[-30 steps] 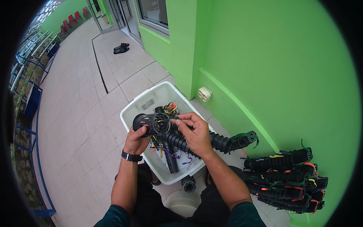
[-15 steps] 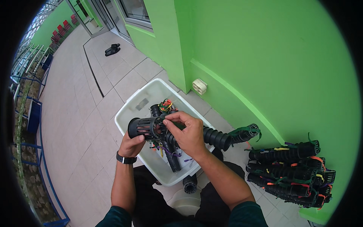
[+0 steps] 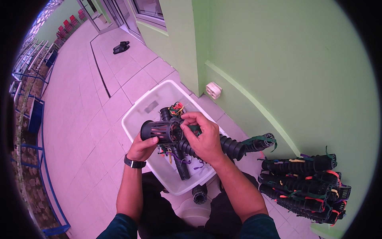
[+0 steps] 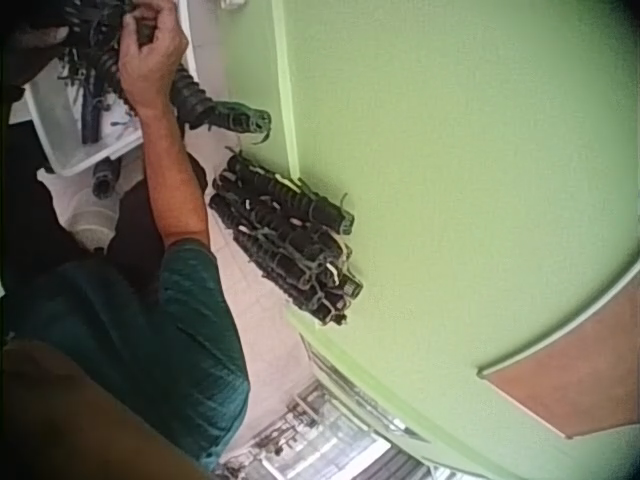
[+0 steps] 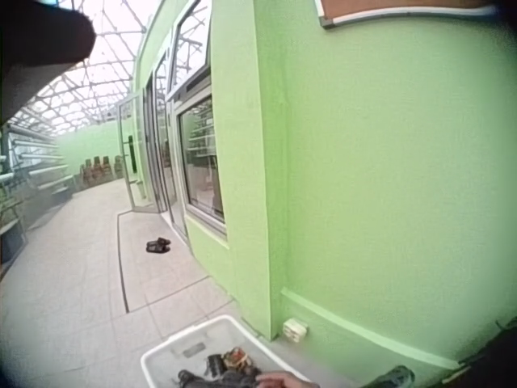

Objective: The person is assembling black plastic net pots with small attachments and wires for a hydroponic system.

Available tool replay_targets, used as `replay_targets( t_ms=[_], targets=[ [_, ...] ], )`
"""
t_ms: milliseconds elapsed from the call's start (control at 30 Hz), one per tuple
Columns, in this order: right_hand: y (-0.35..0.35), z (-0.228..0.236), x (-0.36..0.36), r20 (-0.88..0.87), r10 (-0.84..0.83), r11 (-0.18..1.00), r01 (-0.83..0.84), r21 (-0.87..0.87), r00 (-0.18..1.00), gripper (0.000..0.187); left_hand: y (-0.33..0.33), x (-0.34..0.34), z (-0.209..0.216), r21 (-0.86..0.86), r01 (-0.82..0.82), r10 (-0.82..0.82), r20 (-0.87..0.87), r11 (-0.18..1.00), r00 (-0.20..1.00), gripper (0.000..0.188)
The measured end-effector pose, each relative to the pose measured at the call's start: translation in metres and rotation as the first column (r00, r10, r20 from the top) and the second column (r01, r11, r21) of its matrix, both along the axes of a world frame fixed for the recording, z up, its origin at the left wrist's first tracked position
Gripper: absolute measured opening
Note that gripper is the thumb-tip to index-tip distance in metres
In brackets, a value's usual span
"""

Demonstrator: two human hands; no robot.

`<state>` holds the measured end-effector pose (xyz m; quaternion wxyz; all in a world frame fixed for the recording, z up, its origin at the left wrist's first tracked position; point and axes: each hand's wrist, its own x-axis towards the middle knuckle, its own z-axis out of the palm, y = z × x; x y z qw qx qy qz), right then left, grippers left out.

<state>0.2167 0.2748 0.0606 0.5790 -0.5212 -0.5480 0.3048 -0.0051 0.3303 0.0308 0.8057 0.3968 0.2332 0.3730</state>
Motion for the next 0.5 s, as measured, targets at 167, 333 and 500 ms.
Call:
replay_targets(
  t_ms=[167,333,500],
  targets=[
    [0.005,0.0,0.001,-0.024,0.003,0.999,-0.003,0.032,1.0,0.024,0.0,0.0,-0.001,-0.029,0.03,-0.03,-0.014,0.999,0.999,0.027],
    [0.007,-0.013,-0.003,-0.192,-0.031,0.999,0.032,0.002,0.981,0.024,0.002,0.004,-0.005,-0.03,0.031,-0.031,-0.007,0.999,0.999,0.034],
    [0.005,-0.005,-0.007,-0.024,-0.068,0.997,0.069,0.036,0.997,0.022,0.007,0.0,-0.011,-0.064,0.062,-0.065,-0.035,0.996,0.997,0.057]
  ],
)
